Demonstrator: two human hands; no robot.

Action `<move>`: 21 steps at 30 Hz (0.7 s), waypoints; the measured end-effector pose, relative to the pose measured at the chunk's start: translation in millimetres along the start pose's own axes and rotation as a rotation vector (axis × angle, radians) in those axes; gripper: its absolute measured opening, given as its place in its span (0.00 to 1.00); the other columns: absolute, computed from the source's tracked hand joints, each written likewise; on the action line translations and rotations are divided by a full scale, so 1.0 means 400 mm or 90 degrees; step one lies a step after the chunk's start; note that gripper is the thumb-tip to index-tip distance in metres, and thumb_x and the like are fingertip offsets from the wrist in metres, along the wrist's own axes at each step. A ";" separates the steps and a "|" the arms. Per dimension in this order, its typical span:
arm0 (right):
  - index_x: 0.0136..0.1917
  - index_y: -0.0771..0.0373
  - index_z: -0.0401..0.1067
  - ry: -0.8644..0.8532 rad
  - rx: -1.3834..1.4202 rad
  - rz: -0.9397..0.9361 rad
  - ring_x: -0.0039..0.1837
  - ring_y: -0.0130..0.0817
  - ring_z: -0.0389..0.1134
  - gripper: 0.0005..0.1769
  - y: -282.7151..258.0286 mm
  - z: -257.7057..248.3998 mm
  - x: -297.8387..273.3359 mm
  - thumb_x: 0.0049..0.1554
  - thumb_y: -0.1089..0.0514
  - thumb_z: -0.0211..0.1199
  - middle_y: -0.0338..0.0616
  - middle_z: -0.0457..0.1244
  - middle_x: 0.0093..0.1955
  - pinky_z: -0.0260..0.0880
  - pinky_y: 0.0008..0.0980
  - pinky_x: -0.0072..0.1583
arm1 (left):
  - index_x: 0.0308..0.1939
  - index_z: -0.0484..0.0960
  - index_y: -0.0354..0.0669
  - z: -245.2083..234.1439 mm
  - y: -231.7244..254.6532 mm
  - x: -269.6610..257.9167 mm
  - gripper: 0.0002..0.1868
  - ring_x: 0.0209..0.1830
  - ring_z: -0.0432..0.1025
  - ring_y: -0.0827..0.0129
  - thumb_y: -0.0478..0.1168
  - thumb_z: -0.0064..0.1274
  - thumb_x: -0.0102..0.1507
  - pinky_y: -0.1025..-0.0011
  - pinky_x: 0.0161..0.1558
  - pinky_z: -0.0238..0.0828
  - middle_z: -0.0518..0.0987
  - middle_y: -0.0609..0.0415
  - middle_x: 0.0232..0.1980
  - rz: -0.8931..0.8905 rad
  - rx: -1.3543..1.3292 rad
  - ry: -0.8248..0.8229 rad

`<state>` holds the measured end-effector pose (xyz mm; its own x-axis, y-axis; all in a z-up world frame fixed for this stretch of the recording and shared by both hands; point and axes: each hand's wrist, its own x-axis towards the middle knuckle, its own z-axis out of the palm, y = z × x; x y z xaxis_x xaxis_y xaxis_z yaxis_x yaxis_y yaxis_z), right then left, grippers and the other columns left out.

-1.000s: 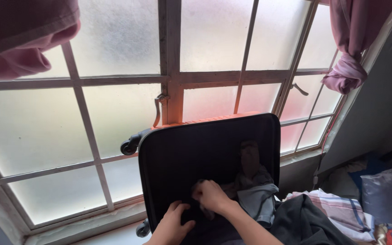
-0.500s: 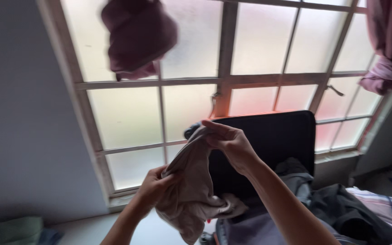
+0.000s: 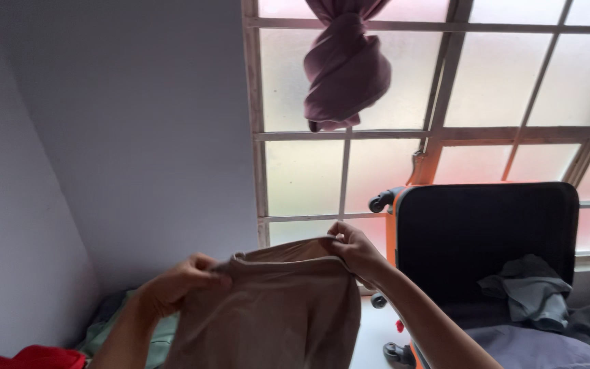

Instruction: The person takes items of clothing from a suitcase, folds them by hand, and places them in a stack on a nearby surface.

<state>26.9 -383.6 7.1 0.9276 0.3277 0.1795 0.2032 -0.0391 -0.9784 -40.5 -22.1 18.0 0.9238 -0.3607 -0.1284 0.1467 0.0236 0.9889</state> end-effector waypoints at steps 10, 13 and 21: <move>0.50 0.68 0.81 -0.133 -0.361 0.071 0.48 0.27 0.72 0.12 0.092 0.011 0.004 0.55 0.62 0.62 0.48 0.72 0.43 0.70 0.20 0.47 | 0.37 0.89 0.33 -0.176 -0.001 -0.078 0.16 0.27 0.78 0.67 0.42 0.71 0.52 0.69 0.31 0.79 0.85 0.47 0.32 0.135 0.005 0.014; 0.52 0.67 0.80 -0.092 -0.063 0.191 0.46 0.31 0.73 0.15 0.120 -0.005 -0.004 0.57 0.57 0.61 0.50 0.73 0.43 0.75 0.25 0.47 | 0.38 0.90 0.36 -0.190 0.004 -0.103 0.17 0.29 0.82 0.64 0.37 0.69 0.45 0.65 0.35 0.84 0.88 0.46 0.32 0.012 0.057 0.009; 0.53 0.69 0.79 -0.374 -0.303 0.202 0.42 0.30 0.71 0.23 0.105 -0.061 -0.027 0.50 0.52 0.77 0.43 0.70 0.42 0.77 0.32 0.47 | 0.42 0.90 0.38 -0.208 -0.075 0.024 0.09 0.32 0.81 0.68 0.36 0.61 0.59 0.69 0.36 0.82 0.88 0.52 0.34 0.247 0.254 0.432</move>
<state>33.1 -412.0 -33.6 0.6747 0.6696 -0.3104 0.1933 -0.5663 -0.8012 -6.6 51.4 -19.1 0.9126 0.2408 0.3303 -0.2381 -0.3437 0.9084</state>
